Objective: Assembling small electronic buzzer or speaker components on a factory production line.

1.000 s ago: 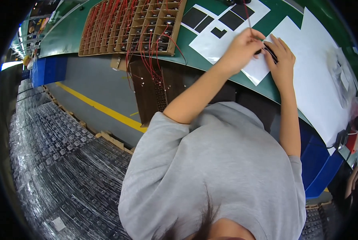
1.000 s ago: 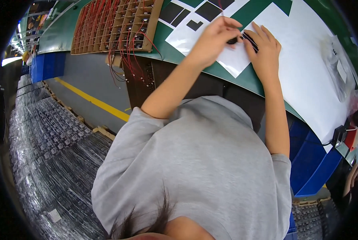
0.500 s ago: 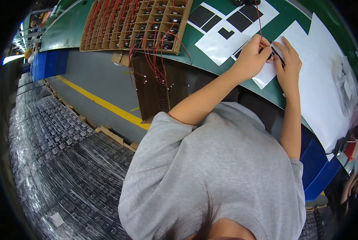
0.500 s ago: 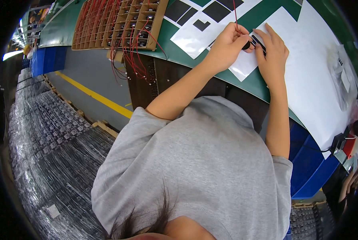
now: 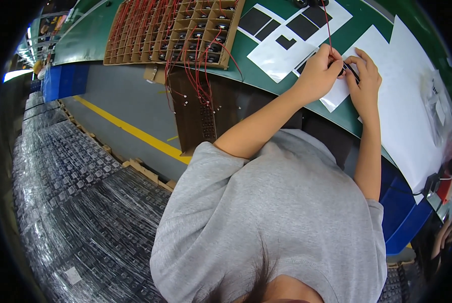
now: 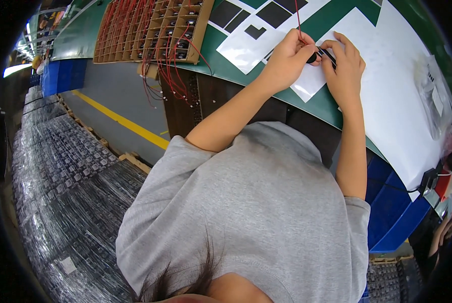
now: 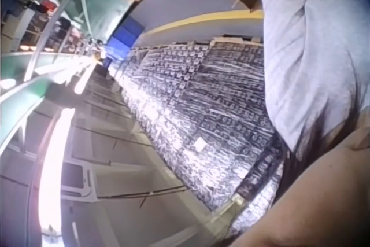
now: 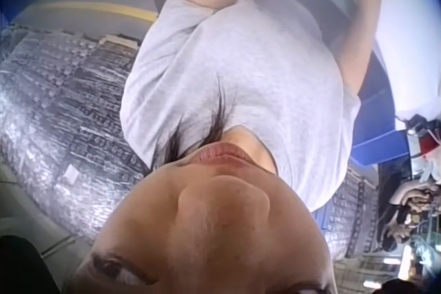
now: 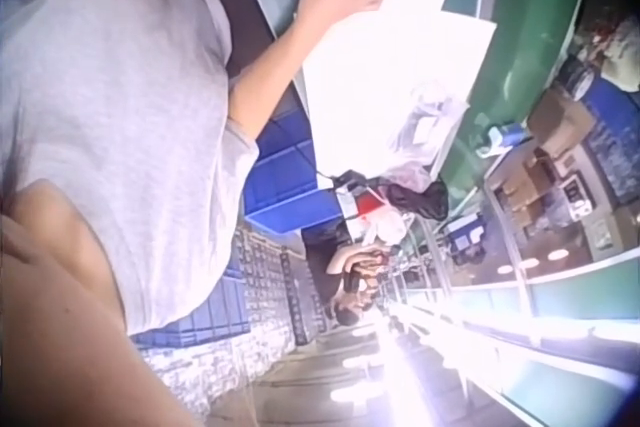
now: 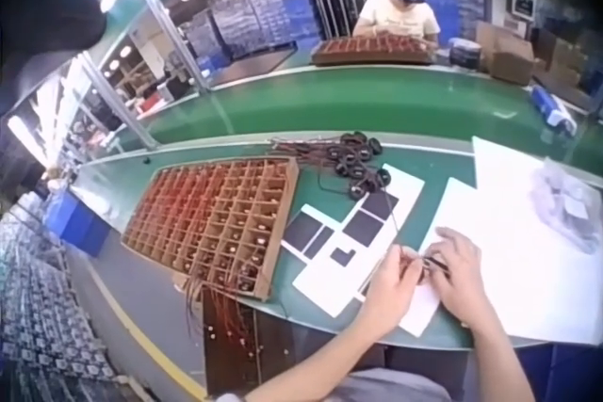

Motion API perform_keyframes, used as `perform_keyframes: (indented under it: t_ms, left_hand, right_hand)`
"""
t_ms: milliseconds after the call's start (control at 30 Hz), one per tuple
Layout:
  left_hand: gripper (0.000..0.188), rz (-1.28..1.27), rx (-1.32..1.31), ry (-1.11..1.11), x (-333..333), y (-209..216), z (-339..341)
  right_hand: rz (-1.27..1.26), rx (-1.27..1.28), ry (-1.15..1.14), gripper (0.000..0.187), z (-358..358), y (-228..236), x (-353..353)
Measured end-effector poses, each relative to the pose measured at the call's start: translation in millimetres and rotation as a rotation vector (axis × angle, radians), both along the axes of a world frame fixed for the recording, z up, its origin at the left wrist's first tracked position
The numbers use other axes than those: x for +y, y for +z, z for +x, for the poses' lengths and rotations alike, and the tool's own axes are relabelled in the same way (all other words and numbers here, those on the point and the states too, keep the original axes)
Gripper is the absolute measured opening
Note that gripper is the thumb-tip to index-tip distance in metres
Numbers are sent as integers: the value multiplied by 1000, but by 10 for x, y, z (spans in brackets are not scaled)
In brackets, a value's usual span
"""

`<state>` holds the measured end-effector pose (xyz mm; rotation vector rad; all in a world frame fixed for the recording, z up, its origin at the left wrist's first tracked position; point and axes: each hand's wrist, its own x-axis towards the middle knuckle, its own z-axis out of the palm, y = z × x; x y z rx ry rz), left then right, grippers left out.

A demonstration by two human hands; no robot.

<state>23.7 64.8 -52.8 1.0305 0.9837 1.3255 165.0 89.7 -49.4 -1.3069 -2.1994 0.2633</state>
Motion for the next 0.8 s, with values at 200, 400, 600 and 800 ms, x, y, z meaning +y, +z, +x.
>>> perform_keyframes:
  t_ms: [200,400,600,800]
  left_hand:
    - [10,-23,47,-3,10,17,3]
    - [10,-22,107,8,10,56,1]
    - [11,-65,138,-4,23,105,8]
    - [13,-73,187,11,38,94,22]
  right_hand:
    - [-98,157,16,26,64,-29,32]
    - [-59,207,23,34,13,32,23]
    - [-74,161,3,20,34,50,-6]
    - [-270,550,-28,9,265,131,-59]
